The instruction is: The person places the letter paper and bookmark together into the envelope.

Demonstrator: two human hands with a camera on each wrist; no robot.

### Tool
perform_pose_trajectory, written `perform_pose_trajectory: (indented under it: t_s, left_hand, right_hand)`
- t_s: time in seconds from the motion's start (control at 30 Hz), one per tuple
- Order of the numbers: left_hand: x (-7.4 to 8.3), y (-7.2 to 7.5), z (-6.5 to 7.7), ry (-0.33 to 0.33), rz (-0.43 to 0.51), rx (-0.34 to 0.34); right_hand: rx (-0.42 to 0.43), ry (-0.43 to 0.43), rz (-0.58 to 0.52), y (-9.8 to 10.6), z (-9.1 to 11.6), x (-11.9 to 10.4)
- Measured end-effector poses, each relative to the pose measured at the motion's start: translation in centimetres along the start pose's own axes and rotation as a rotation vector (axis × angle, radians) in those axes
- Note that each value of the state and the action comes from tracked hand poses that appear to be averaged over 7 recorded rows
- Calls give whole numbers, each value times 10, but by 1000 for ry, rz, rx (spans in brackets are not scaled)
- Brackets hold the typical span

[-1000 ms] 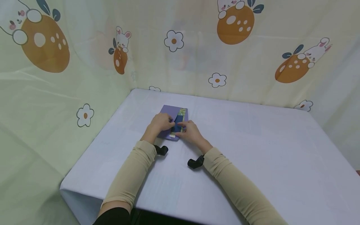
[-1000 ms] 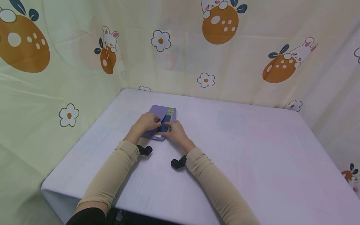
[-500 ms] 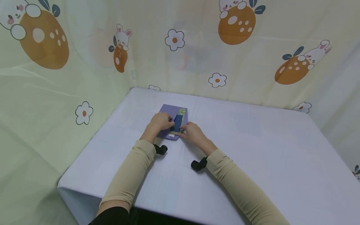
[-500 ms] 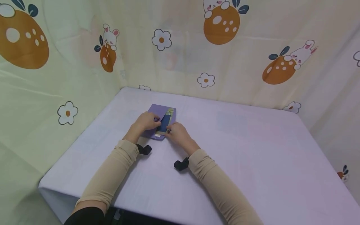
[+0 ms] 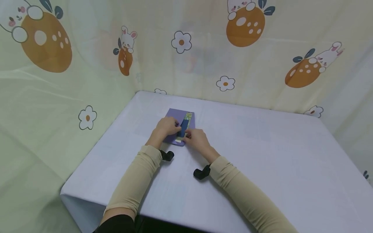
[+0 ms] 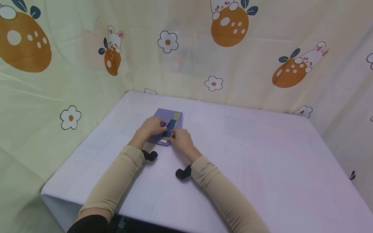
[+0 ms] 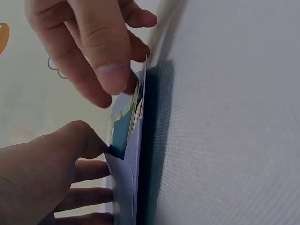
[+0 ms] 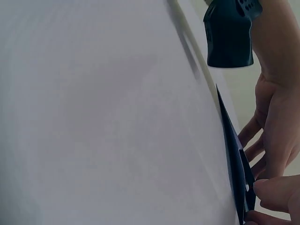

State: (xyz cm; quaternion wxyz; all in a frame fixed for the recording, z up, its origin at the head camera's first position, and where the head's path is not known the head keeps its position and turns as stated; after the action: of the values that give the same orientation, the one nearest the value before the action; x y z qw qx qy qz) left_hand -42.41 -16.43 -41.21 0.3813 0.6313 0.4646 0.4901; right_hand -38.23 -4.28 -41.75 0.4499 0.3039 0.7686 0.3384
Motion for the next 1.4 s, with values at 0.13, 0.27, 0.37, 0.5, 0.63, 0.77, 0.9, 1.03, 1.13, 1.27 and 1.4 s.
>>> perform_pose_trajectory:
  t_s: [0.13,0.27,0.37,0.5,0.63,0.77,0.9,1.03,1.13,1.27,1.4]
  left_hand:
    - [2,1,0,-7,-1,-3]
    - [3,2,0,-17,-15,6]
    - [4,2,-1,-23,-18,5]
    - [5,3,-1,-21,-16,6]
    - [4,5,-2,-13,-18,12]
    - [3,5,-1,-10,-24,13]
    - [3,5,-1,-8,-21,13]
    - [2,4,-1,4,-26,12]
    - [2,3,-1,8,-29,14]
    - [3,2,0,7,-18,6]
    - [3,1,2,12,-23,-9]
  right_hand:
    - [15,-11,-18,0,2,-2]
    - [42,31,19,0,2,-4]
    - [30,46,34,-2,2,-3]
    - [-21,55,3,-6,0,-1]
    - [-44,59,-64,-7,-4,-1]
    - [-57,52,-98,-8,-7,-1]
    - [-68,55,-101,-10,-10,0]
    - [-96,46,-120,-12,-12,2]
    - [-118,6,-158,-11,-15,4]
    - [-139,-92,-219,-11,-21,12]
    - [-182,-215,-331,-14,-24,18]
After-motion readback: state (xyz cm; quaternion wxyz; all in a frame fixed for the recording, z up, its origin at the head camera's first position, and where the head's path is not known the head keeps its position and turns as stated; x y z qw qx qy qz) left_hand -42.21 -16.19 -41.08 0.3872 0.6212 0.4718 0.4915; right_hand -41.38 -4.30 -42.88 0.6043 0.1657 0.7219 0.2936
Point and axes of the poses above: each hand's wrist, its own z-axis away from the middle knuckle, its own y-axis out of the back of the hand, x = y × z, the point moved 8 cm from there along -z, towards the middle knuckle, and after that the axes turned 15 degrees about x, right-handed, at the moved point
